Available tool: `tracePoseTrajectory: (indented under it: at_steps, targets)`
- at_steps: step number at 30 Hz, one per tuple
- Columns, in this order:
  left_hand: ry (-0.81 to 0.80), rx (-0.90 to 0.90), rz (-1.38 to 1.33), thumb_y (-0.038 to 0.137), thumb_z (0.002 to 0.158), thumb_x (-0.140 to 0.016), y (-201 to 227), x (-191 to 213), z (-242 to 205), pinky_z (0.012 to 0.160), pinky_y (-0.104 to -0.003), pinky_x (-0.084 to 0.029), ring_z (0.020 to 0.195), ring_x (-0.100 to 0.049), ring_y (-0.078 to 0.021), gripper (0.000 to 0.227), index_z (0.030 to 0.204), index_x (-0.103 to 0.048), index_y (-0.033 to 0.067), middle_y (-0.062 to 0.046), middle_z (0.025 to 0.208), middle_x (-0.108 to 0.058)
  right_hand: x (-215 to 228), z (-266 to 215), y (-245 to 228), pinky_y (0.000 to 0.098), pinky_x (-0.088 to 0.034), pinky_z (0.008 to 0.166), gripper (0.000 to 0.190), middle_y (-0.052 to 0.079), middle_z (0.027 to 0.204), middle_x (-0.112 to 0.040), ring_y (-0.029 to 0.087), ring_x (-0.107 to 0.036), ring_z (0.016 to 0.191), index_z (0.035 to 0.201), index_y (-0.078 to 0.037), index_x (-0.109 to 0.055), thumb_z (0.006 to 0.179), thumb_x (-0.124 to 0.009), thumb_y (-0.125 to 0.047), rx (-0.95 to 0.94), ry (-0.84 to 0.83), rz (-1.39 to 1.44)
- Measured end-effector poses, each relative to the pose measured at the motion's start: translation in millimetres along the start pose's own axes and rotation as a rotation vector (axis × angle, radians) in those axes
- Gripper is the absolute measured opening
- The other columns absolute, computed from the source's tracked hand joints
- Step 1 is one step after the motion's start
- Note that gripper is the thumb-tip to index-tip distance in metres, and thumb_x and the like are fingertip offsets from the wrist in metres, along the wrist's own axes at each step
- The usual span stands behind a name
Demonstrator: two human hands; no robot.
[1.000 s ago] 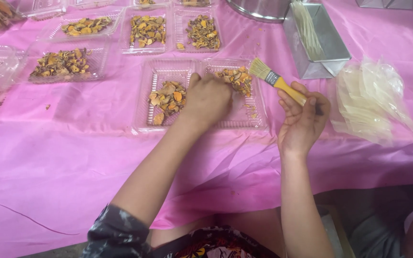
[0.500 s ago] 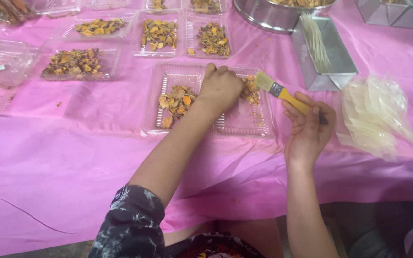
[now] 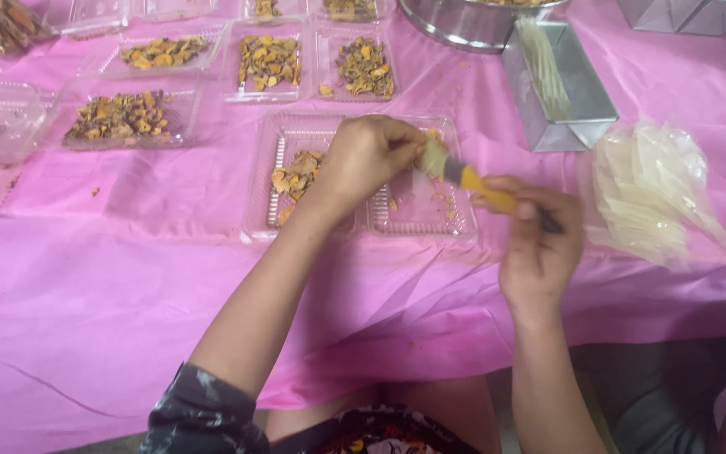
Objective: Using a small brush to sweep dried herb slices into plastic containers and manually placing them into bags.
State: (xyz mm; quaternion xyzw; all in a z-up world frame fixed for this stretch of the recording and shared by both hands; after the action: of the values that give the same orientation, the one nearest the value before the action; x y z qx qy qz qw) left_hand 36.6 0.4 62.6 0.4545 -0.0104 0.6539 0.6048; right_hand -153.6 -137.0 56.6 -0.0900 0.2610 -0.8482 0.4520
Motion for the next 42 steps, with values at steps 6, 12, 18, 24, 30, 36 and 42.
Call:
tracePoseTrajectory:
  at_steps: [6,12,18,24,30,36,42]
  targets:
    - [0.026,0.094,-0.065,0.020,0.082,-0.078,-16.0,0.7,-13.0,0.083,-0.041,-0.058,0.087,-0.075,-0.0282,0.016,0.098,-0.081,0.0182,-0.006,0.086,-0.078,14.6,3.2,7.5,0.0454,-0.063,0.071,0.025,0.035,0.109,-0.067,0.043,-0.075,0.083,0.111,0.003,-0.044,0.113,-0.041,-0.021,0.036,-0.062,-0.057]
    - [0.087,0.286,-0.136,0.019,0.080,-0.076,-36.9,2.7,-21.3,0.086,-0.033,-0.058,0.086,-0.075,-0.0163,0.025,0.104,-0.076,0.0257,0.005,0.082,-0.077,-8.3,7.7,-11.8,0.0470,-0.064,0.073,0.023,0.035,0.108,-0.068,0.043,-0.075,0.084,0.110,0.005,-0.046,0.112,-0.043,-0.018,0.048,-0.102,-0.032]
    - [0.118,0.330,-0.095,0.025,0.089,-0.071,-25.9,42.4,-35.3,0.086,-0.036,-0.056,0.092,-0.074,-0.0194,0.014,0.100,-0.079,0.0287,0.003,0.087,-0.078,-14.1,0.8,19.0,0.0462,-0.063,0.075,0.021,0.030,0.108,-0.071,0.043,-0.076,0.087,0.107,0.003,-0.053,0.110,-0.049,-0.017,-0.037,-0.146,-0.056]
    - [-0.033,0.290,0.552,0.019,0.090,-0.066,-60.2,81.2,-80.1,0.087,-0.052,-0.050,0.102,-0.066,-0.0321,0.025,0.111,-0.079,0.0233,-0.006,0.101,-0.074,35.2,-1.3,97.0,0.0347,-0.066,0.085,0.013,0.023,0.121,-0.068,0.035,-0.076,0.098,0.115,-0.016,-0.048,0.114,-0.044,-0.029,-0.346,0.067,0.258]
    - [-0.084,0.161,0.590,0.024,0.091,-0.060,-23.9,47.2,-66.1,0.093,-0.052,-0.044,0.116,-0.056,-0.0297,0.037,0.127,-0.073,0.0266,-0.003,0.120,-0.068,43.6,-21.2,143.8,0.0353,-0.069,0.080,0.011,0.025,0.121,-0.071,0.037,-0.077,0.096,0.108,-0.019,-0.055,0.110,-0.049,-0.029,-0.589,0.221,0.495]
    - [-0.073,0.004,0.638,0.029,0.091,-0.062,-18.1,-17.6,-6.0,0.090,-0.057,-0.042,0.116,-0.053,-0.0350,0.027,0.110,-0.073,0.0140,-0.009,0.115,-0.067,40.0,-17.3,127.2,0.0359,-0.069,0.078,0.013,0.026,0.120,-0.072,0.037,-0.078,0.091,0.107,-0.015,-0.058,0.107,-0.056,-0.028,-0.618,0.246,0.511]
    - [-0.423,0.193,0.808,0.026,0.101,-0.044,-55.2,-59.7,29.0,0.100,-0.062,-0.039,0.126,-0.048,-0.0365,0.036,0.124,-0.066,0.0102,-0.014,0.127,-0.062,39.3,-18.7,122.9,0.0345,-0.068,0.074,0.013,0.029,0.114,-0.072,0.036,-0.077,0.080,0.106,-0.012,-0.052,0.107,-0.058,-0.023,-0.565,0.256,0.382]
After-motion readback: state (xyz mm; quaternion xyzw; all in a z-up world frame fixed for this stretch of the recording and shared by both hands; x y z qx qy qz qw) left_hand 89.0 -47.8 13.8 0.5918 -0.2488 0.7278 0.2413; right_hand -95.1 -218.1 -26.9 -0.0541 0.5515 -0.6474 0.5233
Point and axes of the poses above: each hand's wrist, its own z-axis towards the middle knuckle, its own x-axis out of the back of the hand, y = z × x, the point moved 6 cm from there along z, towards the middle knuckle
